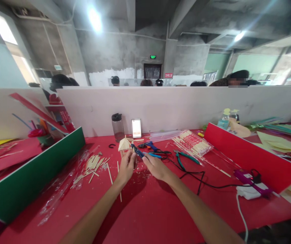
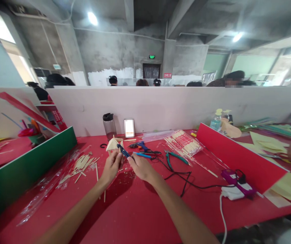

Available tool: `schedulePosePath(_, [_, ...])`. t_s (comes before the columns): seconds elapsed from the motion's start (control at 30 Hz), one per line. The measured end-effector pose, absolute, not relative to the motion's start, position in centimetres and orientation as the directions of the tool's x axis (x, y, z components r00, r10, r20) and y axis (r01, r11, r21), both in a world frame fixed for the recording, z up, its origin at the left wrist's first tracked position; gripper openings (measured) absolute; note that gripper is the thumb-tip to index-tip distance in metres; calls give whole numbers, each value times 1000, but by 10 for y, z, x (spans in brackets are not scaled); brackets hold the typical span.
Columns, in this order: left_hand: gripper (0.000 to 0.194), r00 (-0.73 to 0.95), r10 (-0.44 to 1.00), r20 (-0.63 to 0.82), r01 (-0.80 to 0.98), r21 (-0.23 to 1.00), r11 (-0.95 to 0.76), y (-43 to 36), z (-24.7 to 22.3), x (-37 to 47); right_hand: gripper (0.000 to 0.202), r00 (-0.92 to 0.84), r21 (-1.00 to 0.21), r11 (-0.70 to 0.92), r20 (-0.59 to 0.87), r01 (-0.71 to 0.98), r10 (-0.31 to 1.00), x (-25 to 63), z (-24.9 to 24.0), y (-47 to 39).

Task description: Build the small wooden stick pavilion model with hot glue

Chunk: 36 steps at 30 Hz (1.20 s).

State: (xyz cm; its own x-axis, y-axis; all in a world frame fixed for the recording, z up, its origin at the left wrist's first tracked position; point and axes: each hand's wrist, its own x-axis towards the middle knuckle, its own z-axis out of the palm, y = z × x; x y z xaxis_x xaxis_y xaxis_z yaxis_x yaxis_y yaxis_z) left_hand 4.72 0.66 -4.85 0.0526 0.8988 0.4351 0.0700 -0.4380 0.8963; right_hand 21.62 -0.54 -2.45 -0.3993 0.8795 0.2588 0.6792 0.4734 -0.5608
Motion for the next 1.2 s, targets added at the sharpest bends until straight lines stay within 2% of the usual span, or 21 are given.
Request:
schedulePosePath(0.3, [36,55,901,430,81,898,-433,5,-45,45,48,-309,-345,399,288,849,906,213,-24,-11])
schedulePosePath(0.47, [36,54,901,430,97,896,-433,4,-43,45,48,-297,-325,387,293,863,909,213,-20,-13])
schedulePosePath(0.73, [34,82,905,418,60,904,-423,-1,-39,51,57,-253,-424,346,261,837,932,210,-31,-2])
schedulePosePath(0.97, [37,46,946,322,35,946,-323,8,-44,47,50,-160,-267,188,124,945,979,223,-26,-4])
schedulePosePath(1.2, [42,-50,966,252,-33,967,-254,22,-55,34,47,-174,-198,203,152,959,973,214,-40,-16])
